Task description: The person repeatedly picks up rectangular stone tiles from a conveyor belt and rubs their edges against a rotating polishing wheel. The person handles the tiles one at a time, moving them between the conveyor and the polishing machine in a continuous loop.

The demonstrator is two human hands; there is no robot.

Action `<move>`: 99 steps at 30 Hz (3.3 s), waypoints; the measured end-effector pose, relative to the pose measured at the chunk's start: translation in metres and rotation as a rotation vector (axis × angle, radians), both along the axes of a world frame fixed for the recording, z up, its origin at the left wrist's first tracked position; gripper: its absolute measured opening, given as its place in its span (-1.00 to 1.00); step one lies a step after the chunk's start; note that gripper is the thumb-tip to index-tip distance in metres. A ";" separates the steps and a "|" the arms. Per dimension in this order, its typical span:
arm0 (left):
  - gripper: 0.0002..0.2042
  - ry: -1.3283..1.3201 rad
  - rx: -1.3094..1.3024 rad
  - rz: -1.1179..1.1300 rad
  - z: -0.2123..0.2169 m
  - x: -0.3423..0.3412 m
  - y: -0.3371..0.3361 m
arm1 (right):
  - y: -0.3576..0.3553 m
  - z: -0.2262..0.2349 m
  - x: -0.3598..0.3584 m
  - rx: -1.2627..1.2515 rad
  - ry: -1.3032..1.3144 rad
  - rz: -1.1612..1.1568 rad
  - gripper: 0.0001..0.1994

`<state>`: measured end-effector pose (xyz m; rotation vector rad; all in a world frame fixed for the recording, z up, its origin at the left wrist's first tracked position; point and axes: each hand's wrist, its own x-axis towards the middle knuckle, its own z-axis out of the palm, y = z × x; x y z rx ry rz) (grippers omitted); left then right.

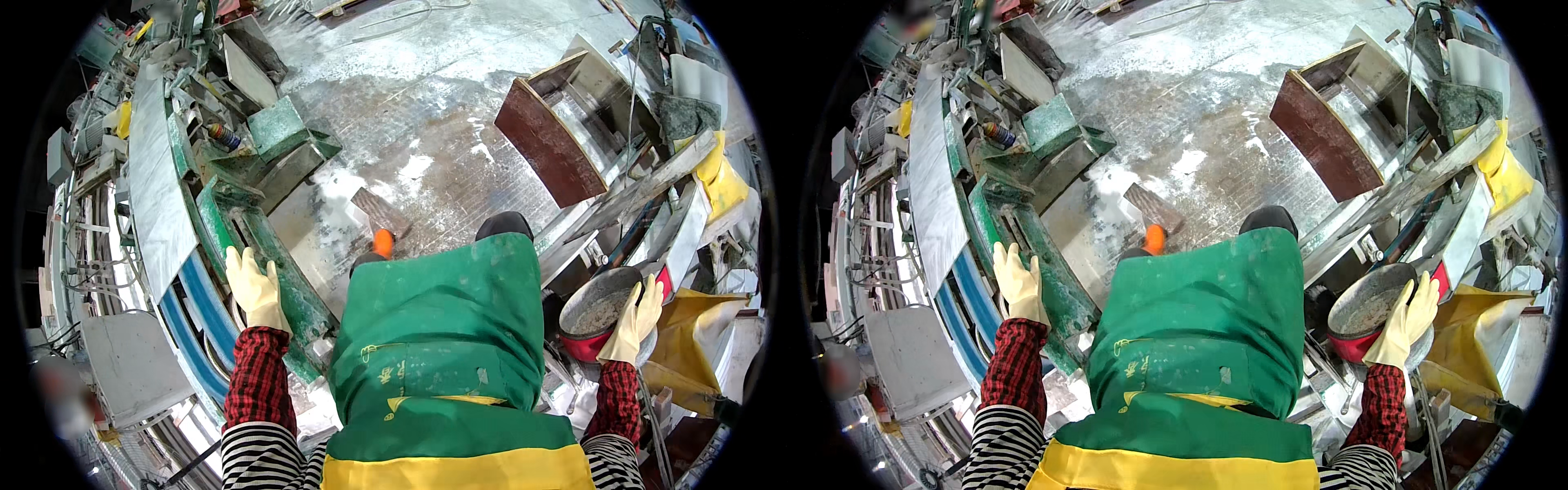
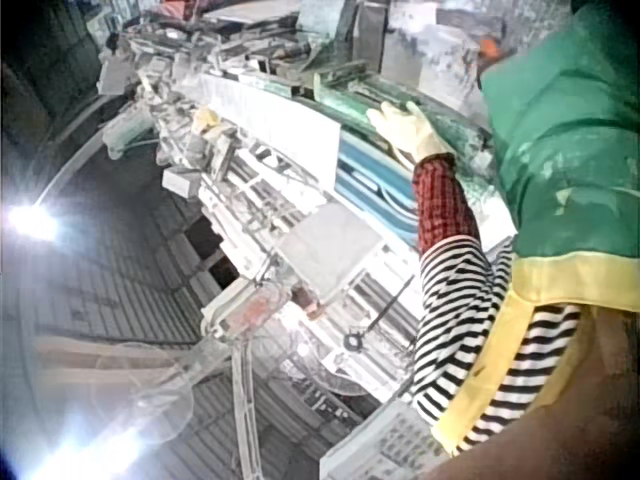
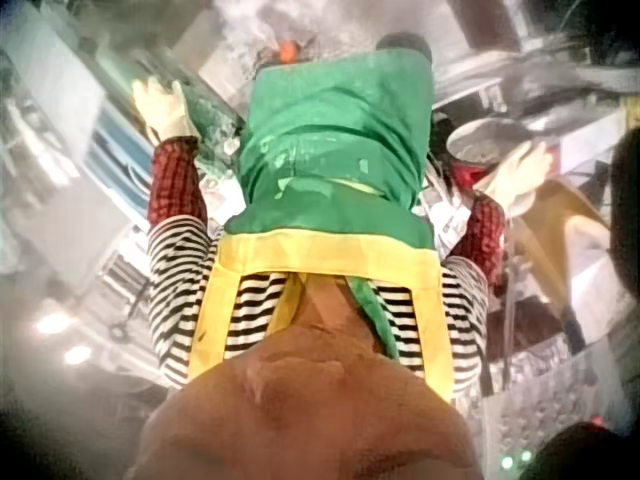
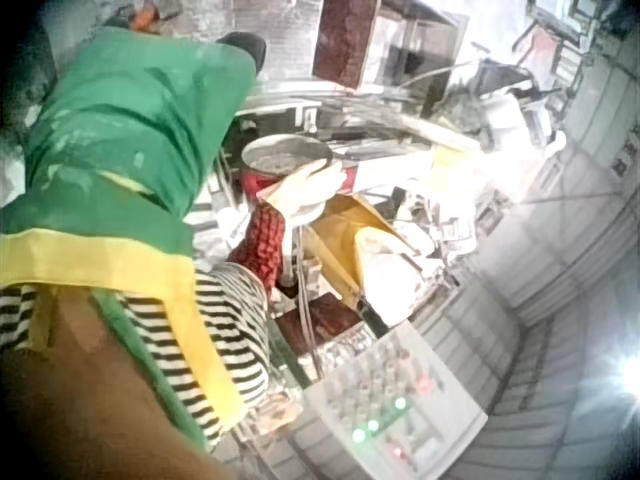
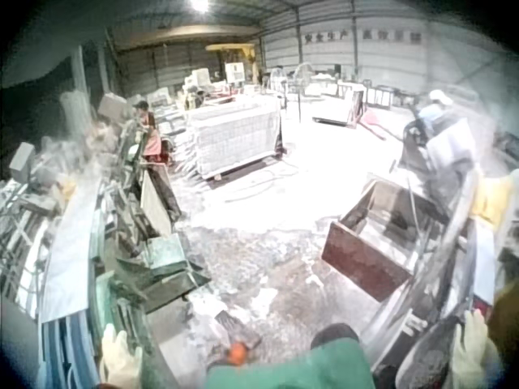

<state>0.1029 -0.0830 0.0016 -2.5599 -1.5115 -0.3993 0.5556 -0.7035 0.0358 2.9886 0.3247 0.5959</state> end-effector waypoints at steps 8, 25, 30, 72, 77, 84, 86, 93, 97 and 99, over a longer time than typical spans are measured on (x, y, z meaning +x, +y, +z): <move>-0.46 0.002 -0.014 0.039 0.001 0.003 -0.002 | 0.003 0.000 -0.008 -0.052 -0.030 -0.010 -0.51; -0.49 -0.025 0.027 -0.015 -0.015 -0.005 0.009 | 0.025 0.007 -0.033 -0.062 -0.076 -0.029 -0.55; -0.46 0.116 -0.009 -0.003 -0.003 -0.003 0.002 | 0.029 0.008 -0.040 -0.040 -0.074 -0.027 -0.53; -0.46 0.052 -0.017 -0.019 0.000 0.004 0.000 | 0.048 -0.004 -0.085 -0.067 -0.209 -0.022 -0.52; -0.48 0.087 0.102 -0.035 -0.011 -0.008 0.006 | 0.034 -0.002 -0.084 0.144 -0.135 0.050 -0.52; -0.49 0.069 0.130 -0.067 -0.005 -0.004 0.006 | 0.028 0.023 -0.080 0.408 -0.151 0.082 -0.53; -0.48 0.106 0.007 -0.006 0.004 0.005 0.004 | 0.029 0.045 -0.072 0.337 -0.139 0.043 -0.52; -0.46 0.080 -0.198 0.113 0.024 0.012 -0.011 | -0.017 0.064 0.047 0.309 0.212 -0.291 -0.21; -0.48 0.051 -0.173 0.090 -0.007 0.012 0.002 | -0.079 0.004 0.105 0.827 0.270 -0.392 0.01; -0.52 0.059 -0.137 0.122 -0.004 0.001 0.000 | -0.033 0.040 0.111 0.592 0.463 -0.518 0.10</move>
